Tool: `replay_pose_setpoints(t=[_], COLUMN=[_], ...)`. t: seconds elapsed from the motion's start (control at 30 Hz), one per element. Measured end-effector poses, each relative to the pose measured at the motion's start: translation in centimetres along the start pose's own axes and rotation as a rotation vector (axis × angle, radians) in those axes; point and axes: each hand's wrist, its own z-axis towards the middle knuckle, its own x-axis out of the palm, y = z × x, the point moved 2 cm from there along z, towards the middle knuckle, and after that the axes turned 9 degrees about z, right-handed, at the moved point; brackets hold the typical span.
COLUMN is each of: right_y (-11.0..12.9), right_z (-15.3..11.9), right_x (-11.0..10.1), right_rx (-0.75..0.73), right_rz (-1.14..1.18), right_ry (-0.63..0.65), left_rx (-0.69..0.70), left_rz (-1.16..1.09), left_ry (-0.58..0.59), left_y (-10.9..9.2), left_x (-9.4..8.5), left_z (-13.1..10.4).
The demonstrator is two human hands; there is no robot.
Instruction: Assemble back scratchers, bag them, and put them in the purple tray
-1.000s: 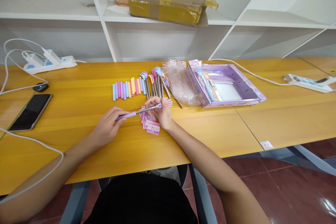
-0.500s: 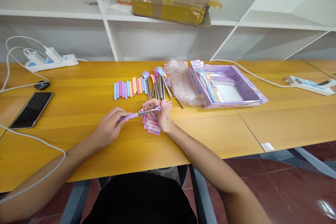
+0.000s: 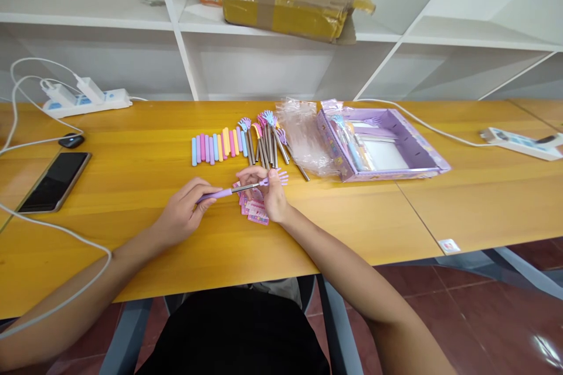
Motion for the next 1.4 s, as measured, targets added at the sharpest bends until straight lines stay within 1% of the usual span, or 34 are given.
replay_pose_setpoints(t=[0.17, 0.27, 0.37, 0.47, 0.6, 0.67, 0.77, 0.9, 1.03, 1.1, 1.17, 1.23, 1.3, 1.4], right_y=[-0.1, -0.3, -0.5, -0.4, -0.4, -0.6, -0.9, -0.9, -1.2, -1.1, -0.4, 1.0, 3.1, 6.3], right_z=[0.0, 0.1, 0.3, 0.4, 0.4, 0.2, -0.1, -0.2, 0.3, 1.0, 1.9, 2.6, 3.0, 2.5], right_x=[0.0, 0.0, -0.1, -0.1, 0.2, 0.3, 0.4, 0.2, -0.2, -0.6, -1.1, -1.6, -2.1, -2.6], right_rx=[-0.044, -0.042, -0.046, -0.072, -0.117, -0.123, -0.127, -0.117, -0.084, -0.13, -0.223, -0.298, -0.358, -0.478], right_rz=[-0.003, -0.005, -0.014, -0.049, -0.04, 0.004, 0.057, 0.044, 0.035, 0.014, -0.049, -0.191, -0.429, -0.858], right_ry=[0.029, 0.041, 0.025, -0.027, -0.119, -0.133, -0.129, -0.138, -0.059, -0.06, -0.099, -0.114, -0.082, 0.04], left_rx=[0.012, 0.007, -0.014, -0.112, -0.333, -0.368, -0.352, -0.328, -0.266, -0.243, -0.252, -0.276, -0.298, -0.303], left_rz=[0.002, -0.001, -0.021, -0.055, -0.139, -0.168, -0.17, -0.175, -0.143, -0.131, -0.119, -0.101, -0.068, 0.003], left_ry=[-0.013, 0.002, 0.024, 0.029, -0.046, -0.053, -0.036, -0.017, 0.005, 0.005, -0.023, -0.058, -0.05, 0.019], left_y=[0.1, 0.3, 0.6, 1.3, 2.2, 2.3, 2.0, 1.9, 2.0, 2.1, 2.3, 2.4, 2.5, 2.6], left_x=[0.1, 0.1, -0.1, -0.1, -0.1, 0.0, 0.1, 0.3, -0.1, -0.6, -1.3, -2.3, -3.2, -4.6], left_z=[-0.2, -0.2, 0.1, 0.4, 0.5, 0.3, 0.2, 0.1, 0.4, 0.7, 1.1, 1.5, 1.9, 2.2])
